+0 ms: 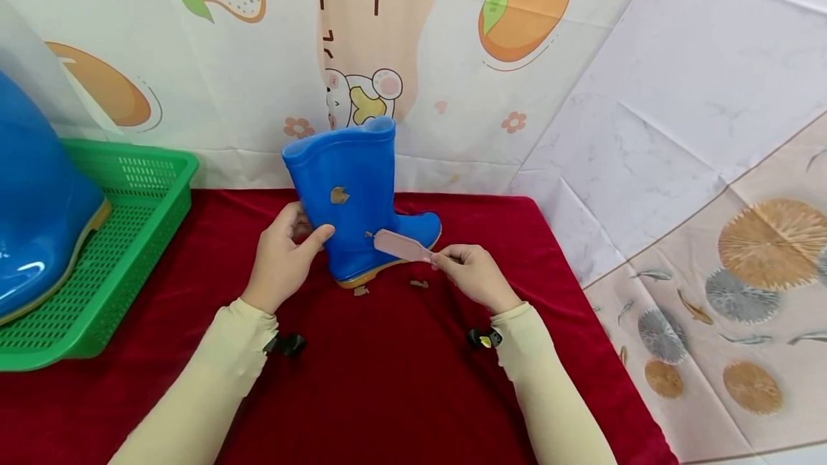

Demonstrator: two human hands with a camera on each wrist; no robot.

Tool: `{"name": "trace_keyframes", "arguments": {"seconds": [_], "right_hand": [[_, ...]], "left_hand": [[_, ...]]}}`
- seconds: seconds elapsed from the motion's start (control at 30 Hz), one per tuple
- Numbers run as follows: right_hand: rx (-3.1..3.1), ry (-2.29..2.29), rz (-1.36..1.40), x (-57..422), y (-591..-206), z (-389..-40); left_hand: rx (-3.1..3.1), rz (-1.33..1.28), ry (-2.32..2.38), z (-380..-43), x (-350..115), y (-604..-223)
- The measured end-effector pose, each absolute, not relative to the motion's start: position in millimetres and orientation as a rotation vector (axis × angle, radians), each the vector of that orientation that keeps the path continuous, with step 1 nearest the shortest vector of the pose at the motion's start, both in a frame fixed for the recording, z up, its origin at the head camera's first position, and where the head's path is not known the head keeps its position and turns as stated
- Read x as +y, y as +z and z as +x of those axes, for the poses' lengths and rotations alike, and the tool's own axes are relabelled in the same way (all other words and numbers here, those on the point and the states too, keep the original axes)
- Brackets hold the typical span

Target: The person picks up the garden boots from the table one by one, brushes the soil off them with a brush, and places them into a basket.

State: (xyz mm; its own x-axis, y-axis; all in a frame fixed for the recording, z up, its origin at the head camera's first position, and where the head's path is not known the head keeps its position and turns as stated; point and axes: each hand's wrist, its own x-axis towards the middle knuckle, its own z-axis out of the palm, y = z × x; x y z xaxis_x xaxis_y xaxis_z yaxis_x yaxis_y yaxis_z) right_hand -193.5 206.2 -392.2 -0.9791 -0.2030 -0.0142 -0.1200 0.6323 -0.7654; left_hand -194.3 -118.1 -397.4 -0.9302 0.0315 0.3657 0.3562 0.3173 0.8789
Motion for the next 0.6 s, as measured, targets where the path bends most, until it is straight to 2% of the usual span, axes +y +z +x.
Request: {"name": "trace_keyframes", "arguments": {"seconds": [0.37, 0.47, 0.6], "right_hand": [[2.819, -1.486, -0.377, 199, -382, -186], [2.808, -1.493, -0.461, 190, -387, -185], [2.801, -1.401, -0.437, 188, -400, -188]], "left_hand": [[-2.316, -0.346, -1.646, -195, -118, -398], [-2.32, -0.35, -1.638, -195, -118, -397], [-2.325, -0.358, -1.633, -195, -118, -397]]}}
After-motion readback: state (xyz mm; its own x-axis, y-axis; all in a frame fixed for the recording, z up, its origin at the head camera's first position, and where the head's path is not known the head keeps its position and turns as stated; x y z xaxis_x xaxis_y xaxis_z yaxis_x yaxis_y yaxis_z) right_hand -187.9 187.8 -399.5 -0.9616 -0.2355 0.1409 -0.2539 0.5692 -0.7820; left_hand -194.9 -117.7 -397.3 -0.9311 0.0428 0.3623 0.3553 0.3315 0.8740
